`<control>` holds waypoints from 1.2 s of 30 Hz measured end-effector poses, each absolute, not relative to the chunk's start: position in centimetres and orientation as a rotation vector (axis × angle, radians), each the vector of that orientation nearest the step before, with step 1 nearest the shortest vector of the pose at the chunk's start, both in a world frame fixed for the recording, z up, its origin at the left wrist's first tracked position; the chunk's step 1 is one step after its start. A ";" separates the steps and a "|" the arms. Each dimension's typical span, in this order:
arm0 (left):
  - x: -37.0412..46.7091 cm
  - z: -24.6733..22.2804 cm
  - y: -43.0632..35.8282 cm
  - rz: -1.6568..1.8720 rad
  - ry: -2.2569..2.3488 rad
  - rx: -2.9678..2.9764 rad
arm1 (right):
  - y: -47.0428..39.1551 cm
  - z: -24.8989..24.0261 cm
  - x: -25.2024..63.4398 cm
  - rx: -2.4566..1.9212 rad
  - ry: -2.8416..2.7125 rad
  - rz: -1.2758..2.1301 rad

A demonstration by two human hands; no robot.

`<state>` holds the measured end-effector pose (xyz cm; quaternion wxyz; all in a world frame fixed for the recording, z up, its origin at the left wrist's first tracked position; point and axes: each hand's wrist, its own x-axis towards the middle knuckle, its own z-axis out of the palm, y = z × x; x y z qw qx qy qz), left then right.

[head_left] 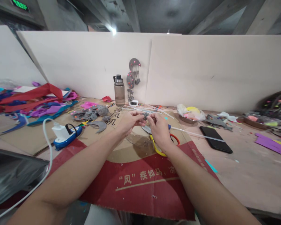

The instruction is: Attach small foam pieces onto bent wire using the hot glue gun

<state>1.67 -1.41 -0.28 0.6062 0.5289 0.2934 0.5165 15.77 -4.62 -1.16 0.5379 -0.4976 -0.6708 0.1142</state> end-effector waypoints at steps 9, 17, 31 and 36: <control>1.7 -0.1 -1.6 1.170 0.617 1.214 | -5.1 -1.0 16.0 -1.214 -1.686 0.085; 1.7 -0.2 -1.5 1.209 0.647 1.225 | -5.3 -0.9 15.8 -1.212 -1.766 -0.072; 1.6 -0.3 -1.4 1.222 0.609 1.184 | -5.4 -0.9 15.9 -1.183 -1.747 -0.022; 1.7 -0.3 -1.4 1.204 0.578 1.217 | -5.5 -0.7 15.9 -1.196 -1.738 -0.016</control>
